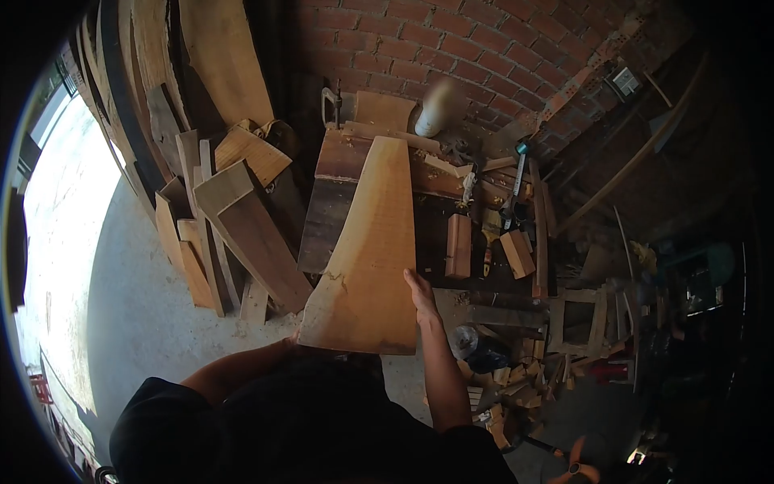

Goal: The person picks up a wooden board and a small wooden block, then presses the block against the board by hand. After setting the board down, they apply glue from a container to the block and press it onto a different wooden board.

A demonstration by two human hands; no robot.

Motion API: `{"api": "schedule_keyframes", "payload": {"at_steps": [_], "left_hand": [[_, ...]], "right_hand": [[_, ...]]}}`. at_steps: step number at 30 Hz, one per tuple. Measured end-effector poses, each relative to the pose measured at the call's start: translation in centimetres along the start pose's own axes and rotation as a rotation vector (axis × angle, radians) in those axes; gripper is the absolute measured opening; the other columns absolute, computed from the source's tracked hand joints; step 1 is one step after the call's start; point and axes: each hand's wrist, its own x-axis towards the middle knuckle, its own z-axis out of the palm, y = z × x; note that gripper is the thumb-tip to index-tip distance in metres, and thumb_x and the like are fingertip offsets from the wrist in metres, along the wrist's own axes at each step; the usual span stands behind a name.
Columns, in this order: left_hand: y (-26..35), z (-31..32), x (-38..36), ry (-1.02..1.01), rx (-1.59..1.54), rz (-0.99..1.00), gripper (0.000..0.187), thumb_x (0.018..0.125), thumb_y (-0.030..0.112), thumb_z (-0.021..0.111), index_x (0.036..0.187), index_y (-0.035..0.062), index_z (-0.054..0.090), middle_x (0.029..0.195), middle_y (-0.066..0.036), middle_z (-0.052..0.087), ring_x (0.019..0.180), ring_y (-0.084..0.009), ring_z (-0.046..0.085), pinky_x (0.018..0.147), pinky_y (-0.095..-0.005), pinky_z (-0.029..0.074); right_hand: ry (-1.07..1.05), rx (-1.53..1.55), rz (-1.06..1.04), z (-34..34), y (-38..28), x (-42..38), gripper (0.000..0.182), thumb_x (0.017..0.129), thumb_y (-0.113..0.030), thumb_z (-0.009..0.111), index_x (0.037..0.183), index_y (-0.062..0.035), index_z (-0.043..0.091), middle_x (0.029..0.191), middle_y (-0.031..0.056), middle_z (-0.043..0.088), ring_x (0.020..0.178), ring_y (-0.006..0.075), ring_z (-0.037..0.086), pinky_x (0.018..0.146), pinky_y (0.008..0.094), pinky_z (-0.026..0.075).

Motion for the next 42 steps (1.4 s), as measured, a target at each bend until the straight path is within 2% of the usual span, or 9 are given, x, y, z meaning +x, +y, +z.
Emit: {"api": "schedule_keyframes", "payload": {"at_steps": [7, 9, 10, 22, 23, 27, 30, 35, 42], "left_hand": [[1.3, -2.5, -3.8, -0.015, -0.048, -0.170, 0.069, 0.095, 0.057, 0.057, 0.143, 0.0073, 0.049, 0.130, -0.012, 0.062, 0.111, -0.0291, 0.064, 0.091, -0.0403, 0.054], [1.2, -2.5, -2.8, 0.085, 0.195, -0.138, 0.069, 0.094, 0.054, 0.062, 0.140, 0.0046, 0.051, 0.129, -0.012, 0.063, 0.111, -0.0287, 0.064, 0.092, -0.0399, 0.054], [0.9, -2.6, -2.4, 0.174, 0.442, -0.089, 0.069, 0.092, 0.052, 0.067, 0.138, 0.0019, 0.053, 0.128, -0.013, 0.064, 0.110, -0.0284, 0.065, 0.092, -0.0395, 0.054], [1.4, -2.9, -1.7, 0.308, 0.669, -0.012, 0.062, 0.090, 0.044, 0.074, 0.125, -0.0056, 0.062, 0.112, -0.012, 0.070, 0.101, -0.0198, 0.066, 0.089, -0.0328, 0.054], [1.7, -3.3, -1.7, 0.322, 0.670, -0.025, 0.062, 0.090, 0.044, 0.074, 0.125, -0.0056, 0.062, 0.112, -0.012, 0.070, 0.101, -0.0198, 0.066, 0.089, -0.0328, 0.054], [3.8, -4.1, -1.2, 0.385, 0.973, 0.124, 0.063, 0.095, 0.050, 0.064, 0.120, -0.0076, 0.064, 0.106, -0.014, 0.072, 0.095, -0.0185, 0.067, 0.081, -0.0335, 0.054], [6.9, -2.3, -0.1, 0.538, 1.143, 0.311, 0.056, 0.099, 0.049, 0.057, 0.117, -0.0031, 0.067, 0.105, -0.016, 0.072, 0.093, -0.0197, 0.069, 0.078, -0.0348, 0.053], [10.5, 6.4, 3.3, 0.677, 1.705, 0.897, 0.037, 0.094, 0.022, 0.064, 0.129, 0.0126, 0.058, 0.091, -0.009, 0.056, 0.092, -0.0293, 0.059, 0.084, -0.0425, 0.048], [7.0, 10.8, 10.5, 0.581, 1.688, 0.829, 0.065, 0.097, 0.031, 0.055, 0.156, 0.0147, 0.032, 0.101, -0.019, 0.049, 0.095, -0.0363, 0.049, 0.088, -0.0454, 0.040]], "right_hand": [[0.163, -0.384, -0.195, -2.6, 1.0, 5.2, 0.041, 0.094, -0.035, 0.070, 0.114, 0.0017, 0.068, 0.099, 0.0068, 0.070, 0.086, 0.0170, 0.066, 0.075, 0.0318, 0.053], [0.354, -1.194, -0.539, -3.6, 1.8, 6.0, 0.045, 0.091, -0.032, 0.072, 0.117, 0.0042, 0.066, 0.102, 0.0159, 0.068, 0.091, 0.0303, 0.066, 0.082, 0.0401, 0.053], [0.360, -1.137, -0.593, -3.5, 2.1, 5.7, 0.048, 0.089, -0.030, 0.072, 0.121, 0.0056, 0.064, 0.105, 0.0224, 0.064, 0.100, 0.0397, 0.060, 0.090, 0.0460, 0.049], [0.337, -1.249, -0.381, -1.8, 1.3, 5.2, 0.060, 0.086, -0.025, 0.070, 0.140, -0.0069, 0.053, 0.118, 0.0180, 0.057, 0.109, 0.0380, 0.054, 0.094, 0.0491, 0.045], [0.395, -1.500, -0.690, -3.3, 0.5, 5.3, 0.059, 0.085, -0.028, 0.071, 0.139, -0.0135, 0.056, 0.124, 0.0122, 0.056, 0.112, 0.0348, 0.054, 0.096, 0.0508, 0.043], [0.980, -1.614, -0.441, -7.2, -4.1, 6.2, 0.086, 0.084, -0.046, 0.074, 0.153, -0.0154, 0.035, 0.146, 0.0098, 0.040, 0.131, 0.0347, 0.040, 0.099, 0.0538, 0.038], [0.640, -1.470, -0.221, -11.2, -4.1, 8.9, 0.084, 0.088, -0.043, 0.068, 0.156, -0.0135, 0.028, 0.129, 0.0239, 0.051, 0.116, 0.0428, 0.053, 0.094, 0.0499, 0.047], [0.517, -1.306, -0.421, -5.1, -4.7, 6.0, 0.076, 0.093, -0.032, 0.064, 0.158, -0.0229, 0.026, 0.099, 0.0216, 0.052, 0.095, 0.0392, 0.057, 0.082, 0.0498, 0.050], [0.115, -1.755, -0.440, 7.7, -2.8, -1.0, 0.070, 0.081, -0.023, 0.072, 0.142, -0.0020, 0.046, 0.100, 0.0219, 0.046, 0.092, 0.0377, 0.052, 0.079, 0.0459, 0.047]]}}
